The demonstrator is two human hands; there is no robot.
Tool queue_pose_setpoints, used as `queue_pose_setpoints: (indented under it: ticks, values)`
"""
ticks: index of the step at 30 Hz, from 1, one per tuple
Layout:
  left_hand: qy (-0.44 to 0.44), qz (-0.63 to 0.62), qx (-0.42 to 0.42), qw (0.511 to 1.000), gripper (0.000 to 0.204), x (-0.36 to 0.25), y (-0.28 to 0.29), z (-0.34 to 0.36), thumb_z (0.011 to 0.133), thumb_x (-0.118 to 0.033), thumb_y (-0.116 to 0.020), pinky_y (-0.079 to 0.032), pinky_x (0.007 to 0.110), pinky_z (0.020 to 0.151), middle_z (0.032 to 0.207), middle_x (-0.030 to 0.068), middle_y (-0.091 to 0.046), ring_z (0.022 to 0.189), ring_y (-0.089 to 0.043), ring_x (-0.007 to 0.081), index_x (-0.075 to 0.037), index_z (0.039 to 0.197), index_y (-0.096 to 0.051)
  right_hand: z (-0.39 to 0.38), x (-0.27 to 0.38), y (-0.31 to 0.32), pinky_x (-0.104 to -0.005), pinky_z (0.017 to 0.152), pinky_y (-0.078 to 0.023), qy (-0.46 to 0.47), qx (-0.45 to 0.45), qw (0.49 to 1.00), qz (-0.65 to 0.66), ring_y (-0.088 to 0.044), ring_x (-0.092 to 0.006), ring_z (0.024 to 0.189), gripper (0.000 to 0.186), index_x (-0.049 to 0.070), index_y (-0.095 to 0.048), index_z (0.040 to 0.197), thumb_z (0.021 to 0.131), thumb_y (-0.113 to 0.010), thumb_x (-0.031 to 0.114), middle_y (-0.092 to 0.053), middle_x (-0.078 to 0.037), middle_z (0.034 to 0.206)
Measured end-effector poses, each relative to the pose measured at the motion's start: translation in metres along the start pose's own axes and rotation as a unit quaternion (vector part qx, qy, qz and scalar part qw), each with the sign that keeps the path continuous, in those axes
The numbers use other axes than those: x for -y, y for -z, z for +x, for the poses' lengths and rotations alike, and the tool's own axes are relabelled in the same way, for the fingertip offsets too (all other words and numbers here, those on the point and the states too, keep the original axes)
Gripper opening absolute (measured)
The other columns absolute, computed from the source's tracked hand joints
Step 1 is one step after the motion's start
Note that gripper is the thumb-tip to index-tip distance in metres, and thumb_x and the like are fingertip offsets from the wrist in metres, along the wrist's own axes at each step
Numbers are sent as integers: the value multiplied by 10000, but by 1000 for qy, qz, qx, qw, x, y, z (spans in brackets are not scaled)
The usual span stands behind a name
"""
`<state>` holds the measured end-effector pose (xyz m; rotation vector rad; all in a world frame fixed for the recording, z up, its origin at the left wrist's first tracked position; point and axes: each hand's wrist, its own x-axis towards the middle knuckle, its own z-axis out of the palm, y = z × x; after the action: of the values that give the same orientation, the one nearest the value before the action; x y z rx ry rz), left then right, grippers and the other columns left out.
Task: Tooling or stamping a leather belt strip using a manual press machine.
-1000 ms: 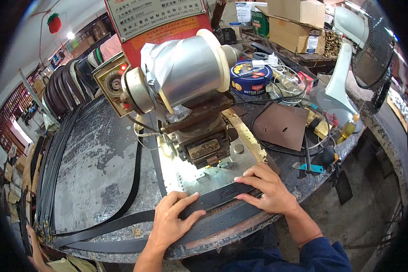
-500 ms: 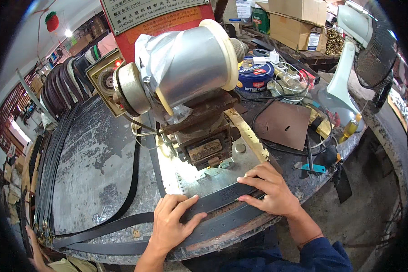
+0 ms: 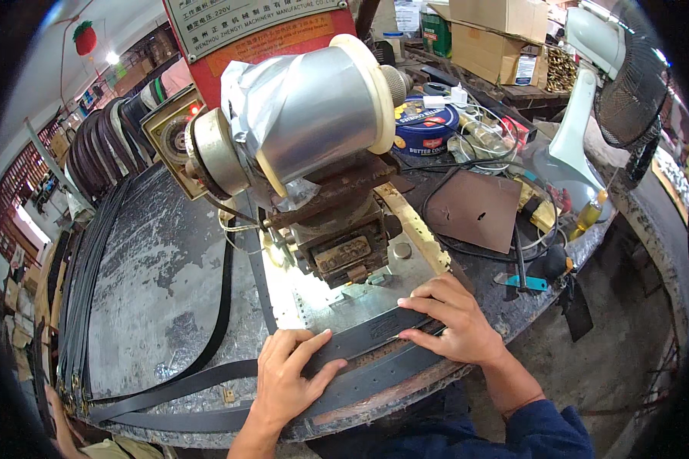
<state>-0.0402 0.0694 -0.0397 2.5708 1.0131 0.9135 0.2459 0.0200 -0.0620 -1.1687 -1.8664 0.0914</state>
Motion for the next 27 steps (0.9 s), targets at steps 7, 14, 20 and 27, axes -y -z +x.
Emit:
queue_pose_setpoints:
  ticks: [7,14,20,27]
  values:
    - [2,15,6,1000,502,-1,0,1,685,-246,-913,-486,401,793,957,93,-653,874,-621,285,-41,1115,-758,0,0,-2,-409,829,-511,-5,-8,1000,-1,-626,-297,934,503,49,-720,1132,690,-924,172,-666,-84,1018]
    - [3,15,3,1000,495,-1,0,1,694,-255,-913,-488,405,797,967,91,-656,882,-624,285,-45,1113,-754,-1,-1,-2,-411,836,-512,-4,-9,1000,2,-629,-296,940,506,46,-720,1126,686,-928,182,-666,-77,1018]
    - [-9,11,-10,1000,498,-1,0,0,681,-261,-926,-493,404,785,962,96,-654,874,-624,285,-43,1093,-752,-1,-1,-1,-402,830,-508,0,-10,1000,3,-626,-289,936,506,55,-728,1128,680,-931,174,-667,-71,1012]
    - [-25,8,-23,999,499,1,-2,-1,662,-248,-937,-496,395,756,941,99,-654,837,-624,283,-40,1077,-752,0,0,1,-395,836,-509,-4,-7,1000,5,-625,-286,940,497,66,-732,1138,693,-925,176,-665,-70,1008]
